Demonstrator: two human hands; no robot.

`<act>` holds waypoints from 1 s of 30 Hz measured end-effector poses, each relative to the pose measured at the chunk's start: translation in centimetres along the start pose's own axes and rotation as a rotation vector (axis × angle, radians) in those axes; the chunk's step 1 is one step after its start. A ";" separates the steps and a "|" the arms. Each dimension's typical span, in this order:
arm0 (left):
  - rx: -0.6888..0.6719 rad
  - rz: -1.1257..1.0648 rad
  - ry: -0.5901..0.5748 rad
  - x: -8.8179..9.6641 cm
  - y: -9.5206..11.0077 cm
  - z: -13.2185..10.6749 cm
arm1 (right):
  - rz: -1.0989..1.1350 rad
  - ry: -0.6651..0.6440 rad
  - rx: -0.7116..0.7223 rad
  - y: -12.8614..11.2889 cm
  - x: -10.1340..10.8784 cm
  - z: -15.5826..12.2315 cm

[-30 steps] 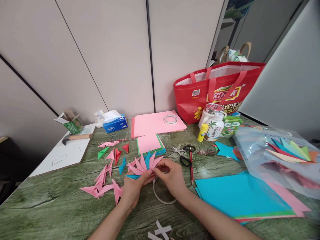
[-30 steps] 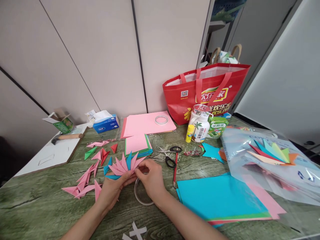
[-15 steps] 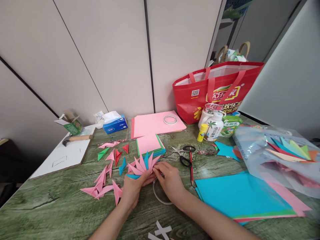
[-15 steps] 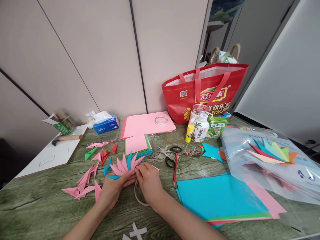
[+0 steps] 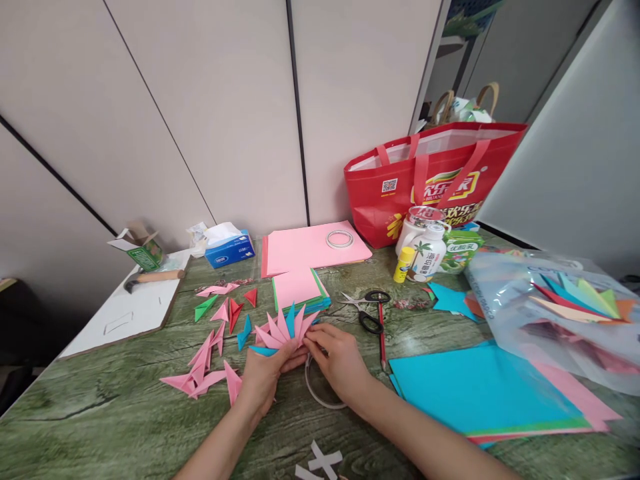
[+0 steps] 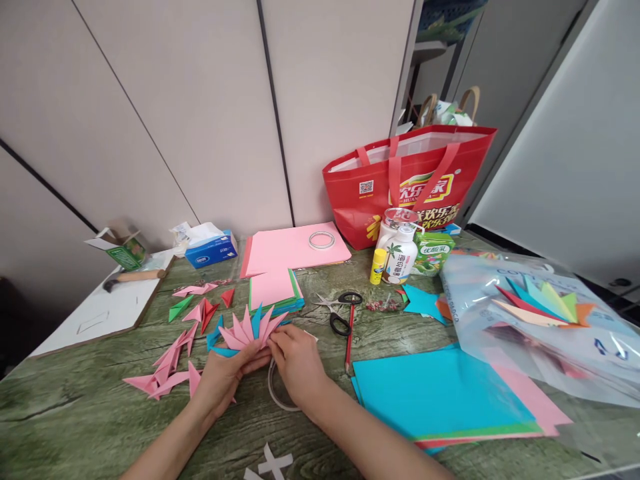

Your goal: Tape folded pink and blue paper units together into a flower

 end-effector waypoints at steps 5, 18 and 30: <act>-0.002 0.015 0.006 0.0 -0.1 0.0 | -0.098 -0.038 -0.010 -0.2 -0.4 0.0; 0.005 0.013 -0.006 0.0 0.2 0.0 | 0.036 -0.045 -0.099 0.3 0.2 0.2; -0.081 0.057 -0.035 -0.5 0.9 -0.1 | 0.310 -0.044 -0.348 2.5 -0.5 0.1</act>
Point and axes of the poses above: each hand's wrist, its own z-axis towards the middle knuckle, its own x-axis out of the back of the hand, y = z × x, the point moved 10 cm from there along z, towards the middle knuckle, and after that the axes turned 6 degrees about -y, right-handed, at the moved point
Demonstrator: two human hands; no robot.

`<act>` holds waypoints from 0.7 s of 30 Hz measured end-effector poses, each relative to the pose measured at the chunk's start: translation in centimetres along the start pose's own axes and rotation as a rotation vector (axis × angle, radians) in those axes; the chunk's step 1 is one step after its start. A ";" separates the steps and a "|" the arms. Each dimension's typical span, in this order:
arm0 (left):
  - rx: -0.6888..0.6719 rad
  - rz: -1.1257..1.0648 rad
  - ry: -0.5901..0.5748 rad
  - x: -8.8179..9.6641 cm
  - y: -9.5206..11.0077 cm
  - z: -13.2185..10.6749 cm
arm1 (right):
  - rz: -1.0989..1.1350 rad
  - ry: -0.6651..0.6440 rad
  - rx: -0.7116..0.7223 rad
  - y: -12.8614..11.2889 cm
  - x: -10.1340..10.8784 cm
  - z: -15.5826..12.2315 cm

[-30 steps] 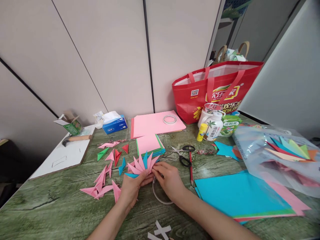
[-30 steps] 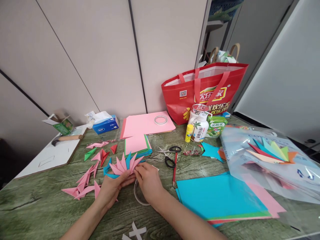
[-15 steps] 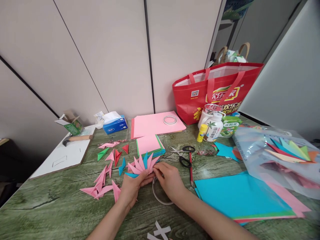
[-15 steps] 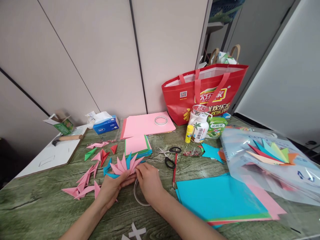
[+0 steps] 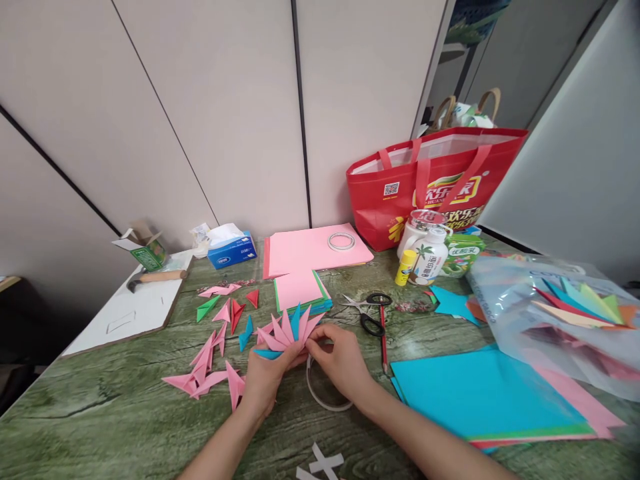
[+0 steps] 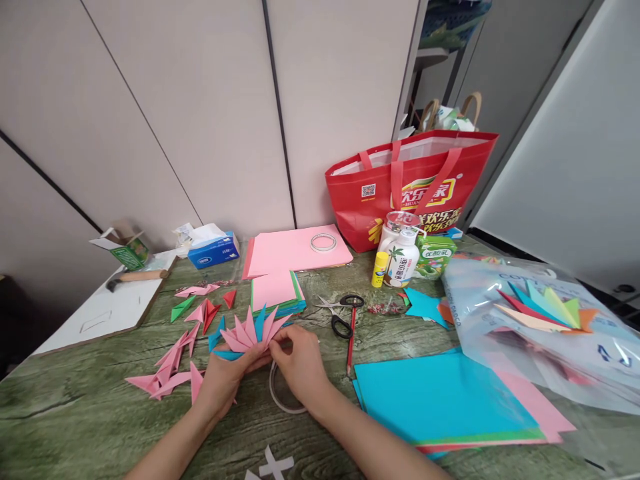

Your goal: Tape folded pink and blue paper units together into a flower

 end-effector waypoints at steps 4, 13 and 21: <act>-0.007 0.148 0.049 0.9 -0.4 0.2 | -0.051 0.011 0.015 0.0 0.0 0.0; -0.038 0.186 0.095 0.6 1.1 -0.1 | -0.177 0.021 0.095 -1.1 -0.1 -0.1; 0.052 0.031 0.000 0.8 0.1 0.5 | -0.064 -0.019 0.050 -0.1 0.6 0.7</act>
Point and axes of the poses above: each hand's wrist, its own z-axis towards the middle knuckle, its own x-axis out of the back of the hand, y = z × x, the point moved 10 cm from there along z, towards the middle knuckle, and after that the axes turned 6 degrees about -y, right-handed, at the moved point
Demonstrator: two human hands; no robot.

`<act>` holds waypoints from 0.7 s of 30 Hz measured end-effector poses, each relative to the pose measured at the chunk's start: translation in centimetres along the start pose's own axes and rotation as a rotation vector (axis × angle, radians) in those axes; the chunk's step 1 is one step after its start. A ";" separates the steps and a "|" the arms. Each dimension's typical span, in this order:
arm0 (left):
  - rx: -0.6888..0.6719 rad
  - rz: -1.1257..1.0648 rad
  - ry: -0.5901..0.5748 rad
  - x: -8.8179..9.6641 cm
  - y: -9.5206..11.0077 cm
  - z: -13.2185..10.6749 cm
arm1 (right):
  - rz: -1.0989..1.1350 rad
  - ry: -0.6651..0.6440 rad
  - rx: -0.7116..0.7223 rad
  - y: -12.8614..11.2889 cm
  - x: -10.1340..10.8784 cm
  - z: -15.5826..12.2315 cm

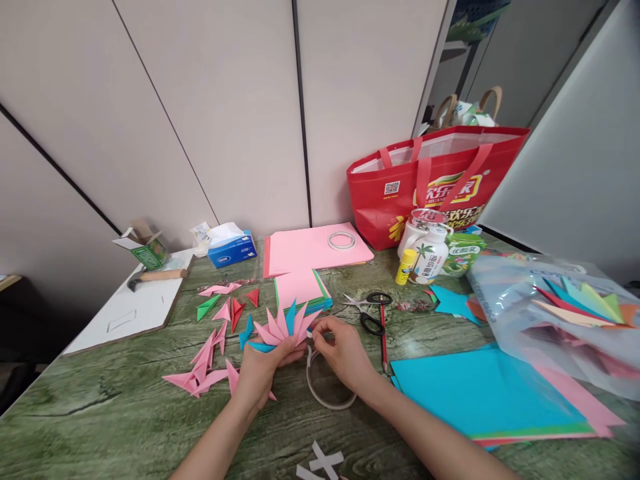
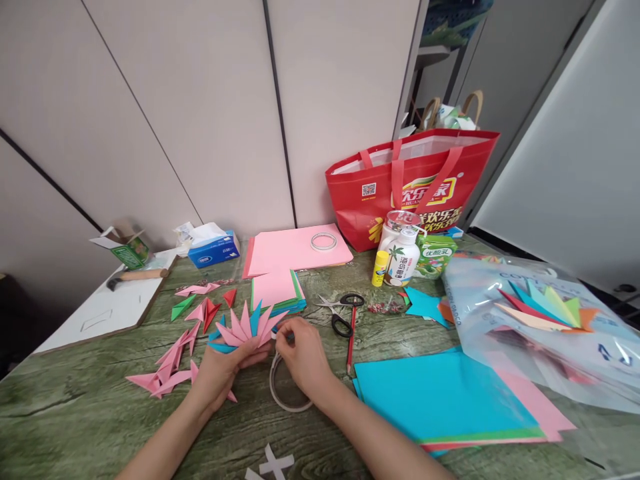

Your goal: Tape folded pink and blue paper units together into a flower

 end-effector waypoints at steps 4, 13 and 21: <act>0.027 -0.026 -0.001 -0.1 0.1 0.0 | 0.096 0.015 -0.026 0.1 0.4 0.0; 0.014 -0.047 -0.006 -0.1 0.3 -0.1 | 0.074 0.028 0.001 -0.4 0.2 -0.2; -0.010 -0.070 -0.006 0.0 0.7 -0.1 | 0.290 -0.023 -0.167 2.1 -0.8 0.0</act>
Point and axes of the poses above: each hand's wrist, its own z-axis towards the middle knuckle, its own x-axis out of the back of the hand, y = z × x, the point moved 10 cm from there along z, towards the middle knuckle, and after that the axes turned 6 degrees about -y, right-handed, at the moved point
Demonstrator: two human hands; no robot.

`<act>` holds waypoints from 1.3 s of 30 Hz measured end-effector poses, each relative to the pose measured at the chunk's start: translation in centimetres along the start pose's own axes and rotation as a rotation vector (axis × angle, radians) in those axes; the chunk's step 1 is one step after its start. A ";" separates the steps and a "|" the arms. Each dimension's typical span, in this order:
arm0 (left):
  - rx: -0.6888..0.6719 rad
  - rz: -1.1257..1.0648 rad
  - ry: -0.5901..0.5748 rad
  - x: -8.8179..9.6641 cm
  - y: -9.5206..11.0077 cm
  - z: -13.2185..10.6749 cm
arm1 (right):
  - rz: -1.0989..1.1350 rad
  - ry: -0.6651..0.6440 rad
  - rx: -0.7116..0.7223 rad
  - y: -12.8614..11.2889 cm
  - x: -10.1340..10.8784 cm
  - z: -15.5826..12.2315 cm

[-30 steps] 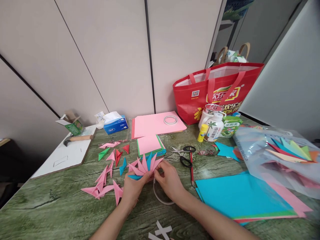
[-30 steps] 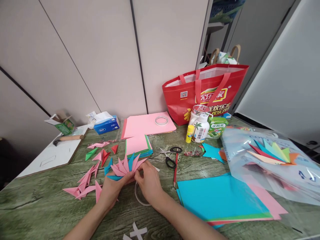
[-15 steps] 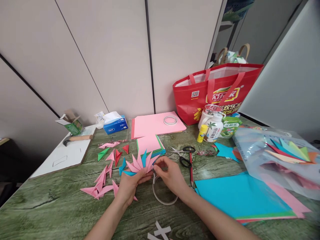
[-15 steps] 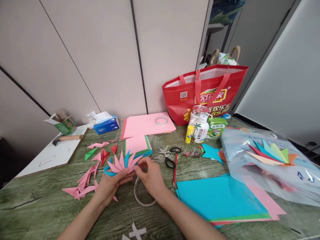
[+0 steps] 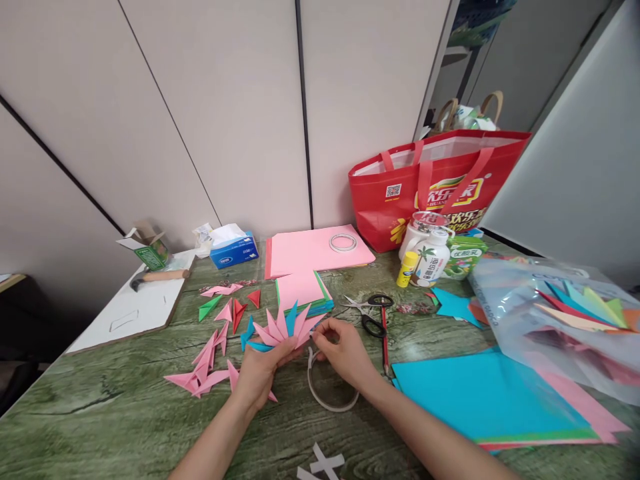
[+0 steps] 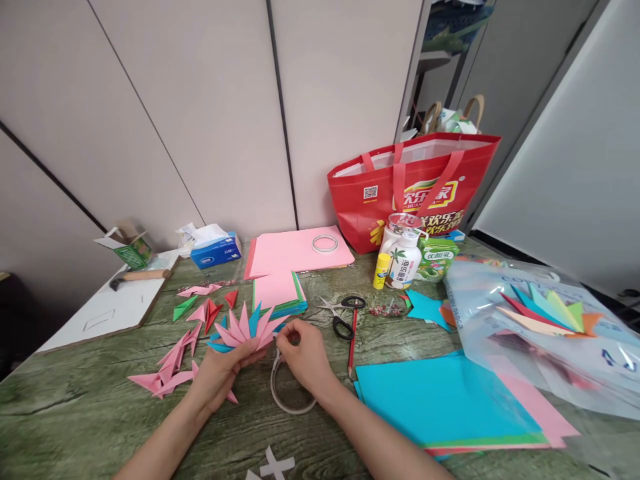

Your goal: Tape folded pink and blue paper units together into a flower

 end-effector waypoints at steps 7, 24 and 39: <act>-0.078 -0.079 0.060 0.8 0.9 0.1 | -0.017 -0.043 -0.024 -0.1 -0.7 -0.3; -0.166 -0.380 0.100 3.7 3.7 1.1 | -0.538 -0.367 0.243 -3.3 -5.3 -2.4; -0.145 -0.284 0.073 3.1 3.1 0.9 | -0.880 -0.280 0.043 -3.1 -9.4 1.5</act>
Point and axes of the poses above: each hand's wrist, its own z-axis towards the middle knuckle, its own x-axis out of the back of the hand, y = z × x, the point moved 10 cm from there along z, towards the middle knuckle, and after that the axes turned 6 degrees about -y, right-handed, at the moved point
